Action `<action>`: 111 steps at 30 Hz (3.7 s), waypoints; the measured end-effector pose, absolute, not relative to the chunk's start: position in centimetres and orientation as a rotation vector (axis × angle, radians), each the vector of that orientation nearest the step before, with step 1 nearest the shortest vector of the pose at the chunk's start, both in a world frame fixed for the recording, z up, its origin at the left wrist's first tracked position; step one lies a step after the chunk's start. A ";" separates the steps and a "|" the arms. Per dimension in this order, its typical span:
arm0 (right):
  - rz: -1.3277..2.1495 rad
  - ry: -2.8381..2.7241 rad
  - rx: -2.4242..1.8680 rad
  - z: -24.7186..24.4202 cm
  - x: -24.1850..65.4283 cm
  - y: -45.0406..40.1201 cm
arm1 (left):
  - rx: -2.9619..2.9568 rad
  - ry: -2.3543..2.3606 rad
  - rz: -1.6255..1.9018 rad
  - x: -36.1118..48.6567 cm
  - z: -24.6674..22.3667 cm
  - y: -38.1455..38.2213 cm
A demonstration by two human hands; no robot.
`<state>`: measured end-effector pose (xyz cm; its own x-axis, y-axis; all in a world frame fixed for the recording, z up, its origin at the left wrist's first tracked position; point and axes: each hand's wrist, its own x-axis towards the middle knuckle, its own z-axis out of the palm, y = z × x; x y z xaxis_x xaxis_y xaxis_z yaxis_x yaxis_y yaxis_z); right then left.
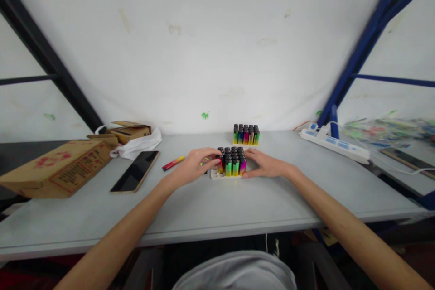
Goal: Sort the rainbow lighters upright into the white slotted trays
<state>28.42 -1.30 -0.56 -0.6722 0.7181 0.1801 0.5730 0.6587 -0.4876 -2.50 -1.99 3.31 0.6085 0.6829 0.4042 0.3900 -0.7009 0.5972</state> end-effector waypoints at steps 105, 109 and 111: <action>0.523 -2.544 -1.046 -0.8 28.4 -1.2 | 1.391 0.761 0.919 -2.4 2.4 -1.0; 0.534 -2.546 -1.032 -0.6 28.3 -1.3 | 1.608 0.718 0.899 -2.1 2.4 -1.6; 0.552 -2.539 -1.022 -0.5 28.3 -1.3 | 1.750 0.710 0.888 -2.1 2.6 -1.7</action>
<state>28.27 -1.35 -0.50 -0.6795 0.7135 0.1710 0.5781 0.6641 -0.4741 -2.14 -1.65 2.58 0.5568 0.7962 0.2368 0.0557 -0.3203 0.9457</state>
